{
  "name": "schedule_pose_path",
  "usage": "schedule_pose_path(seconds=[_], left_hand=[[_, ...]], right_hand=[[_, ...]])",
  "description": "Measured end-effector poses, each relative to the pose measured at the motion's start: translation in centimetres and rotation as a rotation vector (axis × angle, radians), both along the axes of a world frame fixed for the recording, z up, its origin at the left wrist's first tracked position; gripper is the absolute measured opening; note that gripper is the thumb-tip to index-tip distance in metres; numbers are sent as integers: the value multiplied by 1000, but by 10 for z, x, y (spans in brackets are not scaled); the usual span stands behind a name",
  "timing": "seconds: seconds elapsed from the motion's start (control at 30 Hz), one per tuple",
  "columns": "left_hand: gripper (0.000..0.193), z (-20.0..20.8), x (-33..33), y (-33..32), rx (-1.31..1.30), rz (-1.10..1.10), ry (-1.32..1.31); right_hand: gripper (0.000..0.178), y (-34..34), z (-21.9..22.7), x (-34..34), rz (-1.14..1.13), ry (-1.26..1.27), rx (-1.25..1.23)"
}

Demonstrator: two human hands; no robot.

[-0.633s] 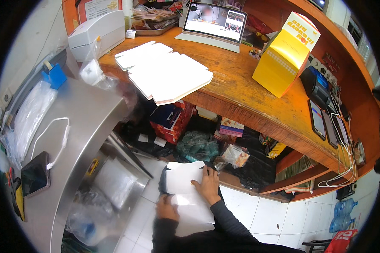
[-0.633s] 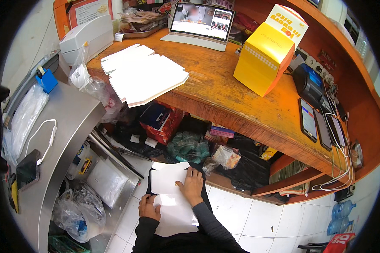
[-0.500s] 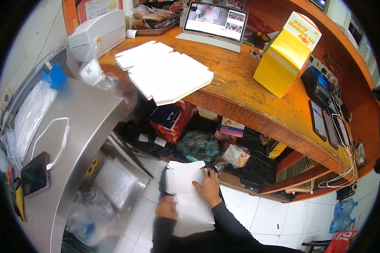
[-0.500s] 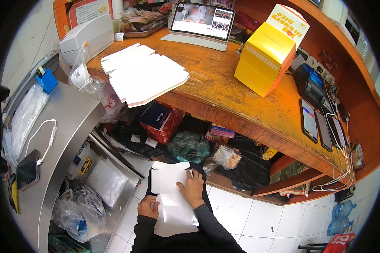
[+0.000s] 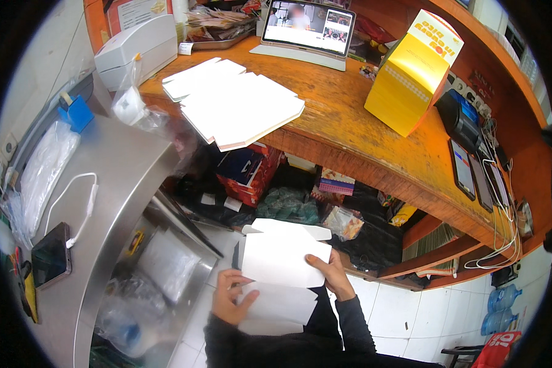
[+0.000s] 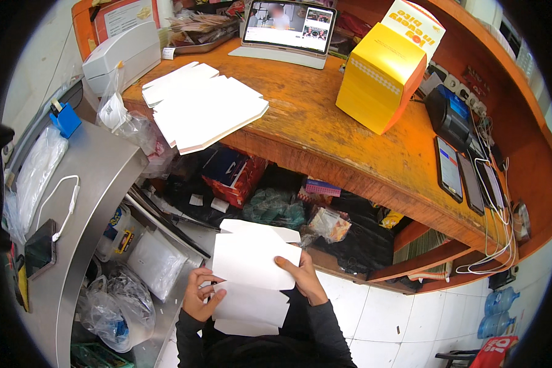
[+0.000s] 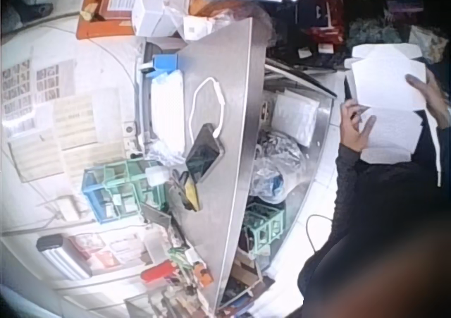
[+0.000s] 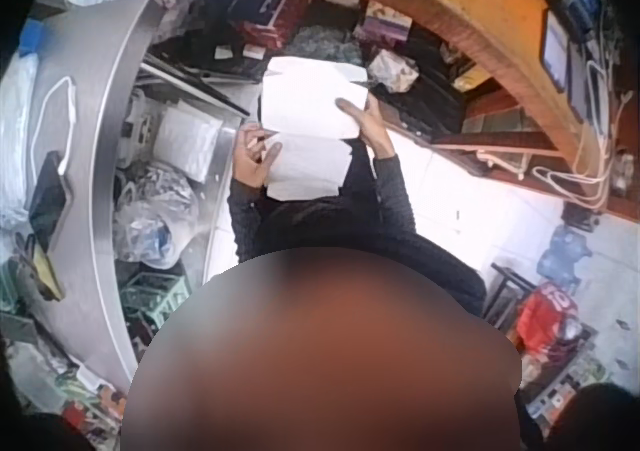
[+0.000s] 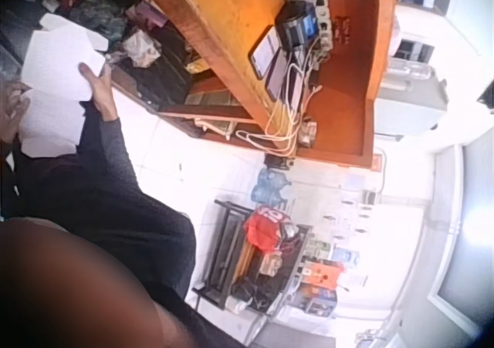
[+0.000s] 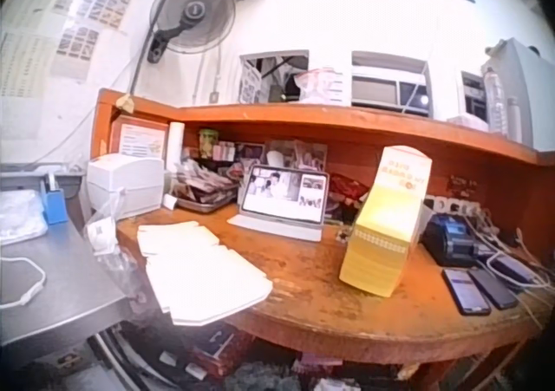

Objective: The person sits on the floor and folds flat cardboard pieces into small takeaway boxes, then stacks the finished boxes on a nearby counter. The person handles each box one at a time, folding edges and locking tabs to form the container.

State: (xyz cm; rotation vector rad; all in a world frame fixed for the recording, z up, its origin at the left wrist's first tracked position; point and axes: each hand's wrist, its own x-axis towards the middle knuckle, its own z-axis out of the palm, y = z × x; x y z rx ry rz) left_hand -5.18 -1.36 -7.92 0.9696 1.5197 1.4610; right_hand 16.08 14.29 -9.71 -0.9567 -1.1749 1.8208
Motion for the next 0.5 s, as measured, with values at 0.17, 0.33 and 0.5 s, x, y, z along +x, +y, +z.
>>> schedule_pose_path(seconds=[0.17,0.33,0.5], left_hand=[[50,31,-5,11,14,-22,-72],[43,44,20,20,16,136,135],[46,47,60,25,216,194,208]], right_hand=[[38,-18,42,4,175,-86,84],[43,-53,67,-30,-28,-196,362],[57,-81,70,-55,-242,-225,766]])
